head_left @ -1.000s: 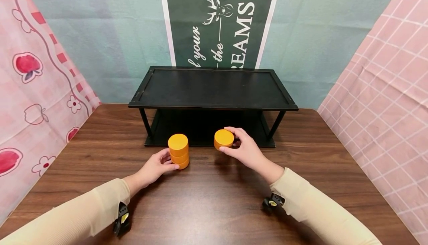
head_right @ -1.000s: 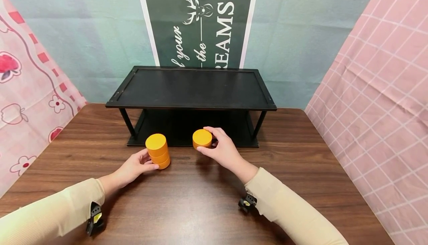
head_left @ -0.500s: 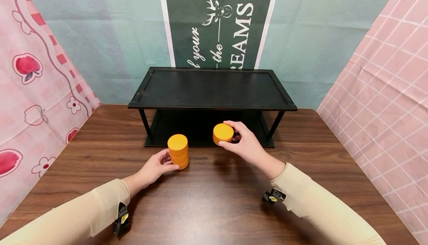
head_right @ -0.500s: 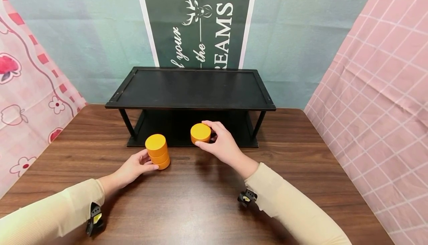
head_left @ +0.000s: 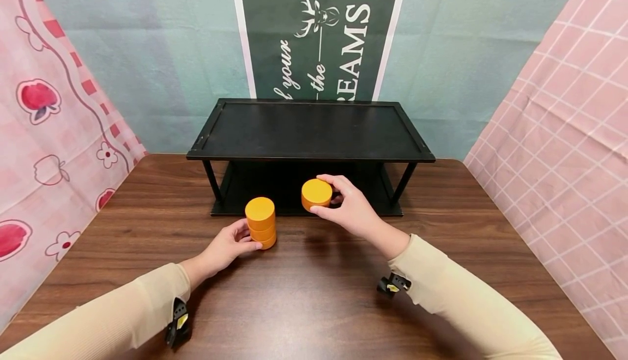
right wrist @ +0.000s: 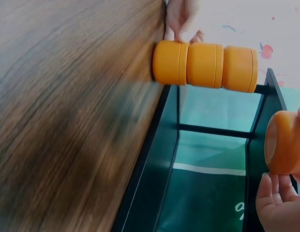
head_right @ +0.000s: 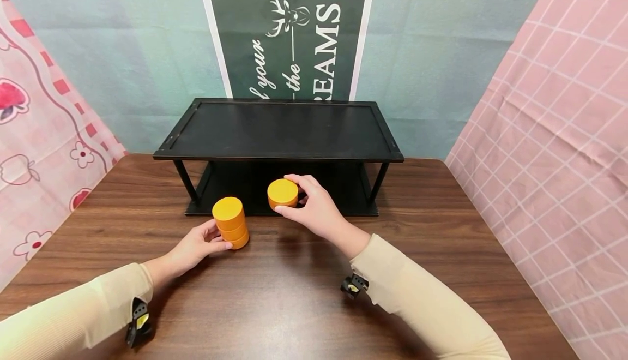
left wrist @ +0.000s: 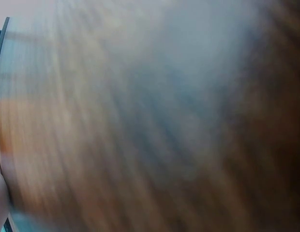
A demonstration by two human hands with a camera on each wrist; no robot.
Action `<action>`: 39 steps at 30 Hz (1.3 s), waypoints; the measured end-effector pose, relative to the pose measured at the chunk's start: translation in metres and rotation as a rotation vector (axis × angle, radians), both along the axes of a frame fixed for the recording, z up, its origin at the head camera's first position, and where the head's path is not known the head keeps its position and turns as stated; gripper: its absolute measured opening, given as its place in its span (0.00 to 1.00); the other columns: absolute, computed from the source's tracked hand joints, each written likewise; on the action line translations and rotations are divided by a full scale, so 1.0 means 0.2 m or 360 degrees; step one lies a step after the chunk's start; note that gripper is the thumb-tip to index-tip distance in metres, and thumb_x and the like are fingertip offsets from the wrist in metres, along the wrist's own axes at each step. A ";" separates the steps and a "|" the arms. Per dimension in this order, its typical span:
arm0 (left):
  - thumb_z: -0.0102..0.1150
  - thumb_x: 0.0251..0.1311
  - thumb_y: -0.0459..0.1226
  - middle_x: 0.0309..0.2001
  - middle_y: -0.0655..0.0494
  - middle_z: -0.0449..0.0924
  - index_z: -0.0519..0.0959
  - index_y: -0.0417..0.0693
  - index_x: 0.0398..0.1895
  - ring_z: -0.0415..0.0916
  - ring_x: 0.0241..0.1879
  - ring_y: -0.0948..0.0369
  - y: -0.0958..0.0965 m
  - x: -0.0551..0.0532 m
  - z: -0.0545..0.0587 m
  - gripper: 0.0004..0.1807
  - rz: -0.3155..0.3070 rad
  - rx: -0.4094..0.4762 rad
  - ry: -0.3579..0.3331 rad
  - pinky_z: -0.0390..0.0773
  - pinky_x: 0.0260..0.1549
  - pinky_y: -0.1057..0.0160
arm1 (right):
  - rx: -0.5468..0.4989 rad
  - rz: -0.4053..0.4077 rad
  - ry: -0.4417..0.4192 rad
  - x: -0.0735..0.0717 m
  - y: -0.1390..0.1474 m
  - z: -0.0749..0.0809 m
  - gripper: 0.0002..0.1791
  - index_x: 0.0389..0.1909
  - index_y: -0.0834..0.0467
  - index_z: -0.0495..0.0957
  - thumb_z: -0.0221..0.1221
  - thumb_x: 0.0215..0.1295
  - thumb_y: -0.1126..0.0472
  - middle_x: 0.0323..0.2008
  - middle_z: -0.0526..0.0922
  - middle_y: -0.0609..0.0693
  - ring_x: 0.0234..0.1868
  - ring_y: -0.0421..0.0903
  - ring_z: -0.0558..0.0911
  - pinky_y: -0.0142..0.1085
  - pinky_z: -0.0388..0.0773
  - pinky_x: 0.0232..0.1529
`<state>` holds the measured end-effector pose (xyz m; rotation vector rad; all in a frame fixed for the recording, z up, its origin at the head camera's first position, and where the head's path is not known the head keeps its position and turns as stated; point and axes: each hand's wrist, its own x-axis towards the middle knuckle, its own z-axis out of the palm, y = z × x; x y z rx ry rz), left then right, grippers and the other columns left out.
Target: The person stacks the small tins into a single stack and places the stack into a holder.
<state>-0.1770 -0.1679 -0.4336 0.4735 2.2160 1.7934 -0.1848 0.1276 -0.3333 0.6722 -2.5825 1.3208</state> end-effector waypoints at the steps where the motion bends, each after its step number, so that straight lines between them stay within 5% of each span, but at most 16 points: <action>1: 0.65 0.53 0.31 0.55 0.36 0.70 0.63 0.29 0.60 0.68 0.57 0.47 0.00 0.00 0.00 0.33 0.0000 -0.0003 0.0001 0.69 0.56 0.62 | -0.0001 0.0006 -0.0001 0.00 -0.01 0.00 0.33 0.57 0.56 0.72 0.72 0.47 0.58 0.48 0.74 0.50 0.43 0.44 0.74 0.36 0.78 0.42; 39: 0.65 0.54 0.33 0.56 0.37 0.70 0.62 0.31 0.62 0.70 0.56 0.49 0.00 0.00 0.00 0.33 0.0000 -0.0018 -0.0009 0.70 0.55 0.62 | -0.0007 0.0202 -0.0075 -0.03 -0.35 0.01 0.34 0.59 0.55 0.71 0.71 0.49 0.55 0.49 0.73 0.48 0.44 0.42 0.74 0.33 0.77 0.43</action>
